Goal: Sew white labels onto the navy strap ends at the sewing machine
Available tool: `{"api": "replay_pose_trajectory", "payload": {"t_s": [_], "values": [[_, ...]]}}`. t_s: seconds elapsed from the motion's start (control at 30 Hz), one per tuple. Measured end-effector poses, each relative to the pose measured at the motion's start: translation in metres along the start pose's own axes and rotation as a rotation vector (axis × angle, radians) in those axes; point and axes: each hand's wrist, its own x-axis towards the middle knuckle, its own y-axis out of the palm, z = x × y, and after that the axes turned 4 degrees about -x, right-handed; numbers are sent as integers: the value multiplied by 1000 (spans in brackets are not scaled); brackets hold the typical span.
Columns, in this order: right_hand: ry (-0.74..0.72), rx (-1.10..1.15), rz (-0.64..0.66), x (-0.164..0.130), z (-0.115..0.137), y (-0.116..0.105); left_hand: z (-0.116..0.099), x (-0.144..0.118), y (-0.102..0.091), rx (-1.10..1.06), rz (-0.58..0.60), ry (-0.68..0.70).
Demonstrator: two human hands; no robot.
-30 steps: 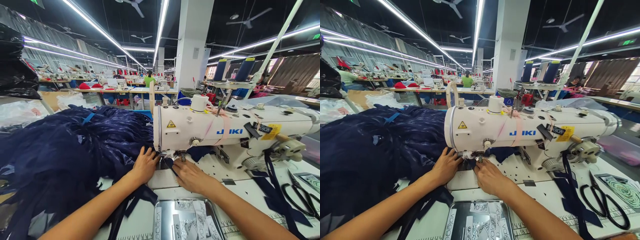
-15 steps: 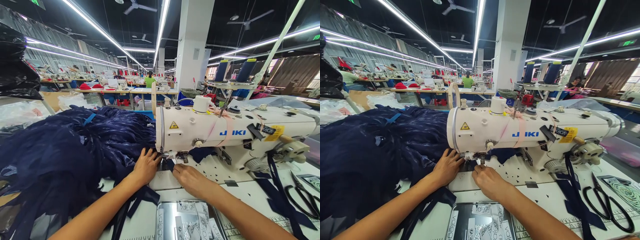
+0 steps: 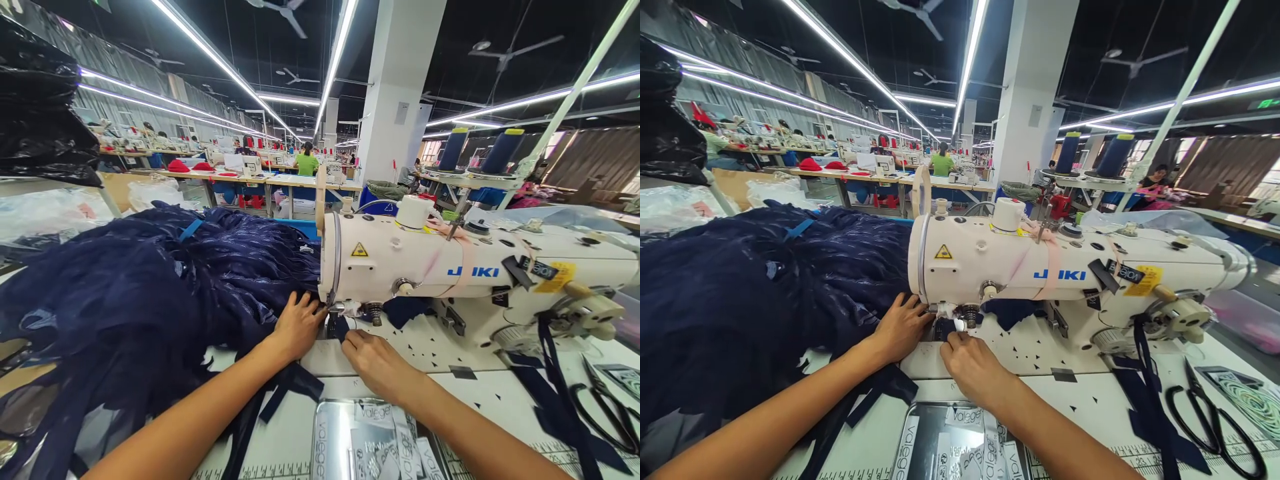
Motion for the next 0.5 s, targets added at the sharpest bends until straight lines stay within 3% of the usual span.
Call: {"api": "replay_pose_trajectory", "payload": {"t_s": [0.5], "values": [[68, -45, -67, 11, 13, 7, 0, 5, -1, -15, 5, -17]]}}
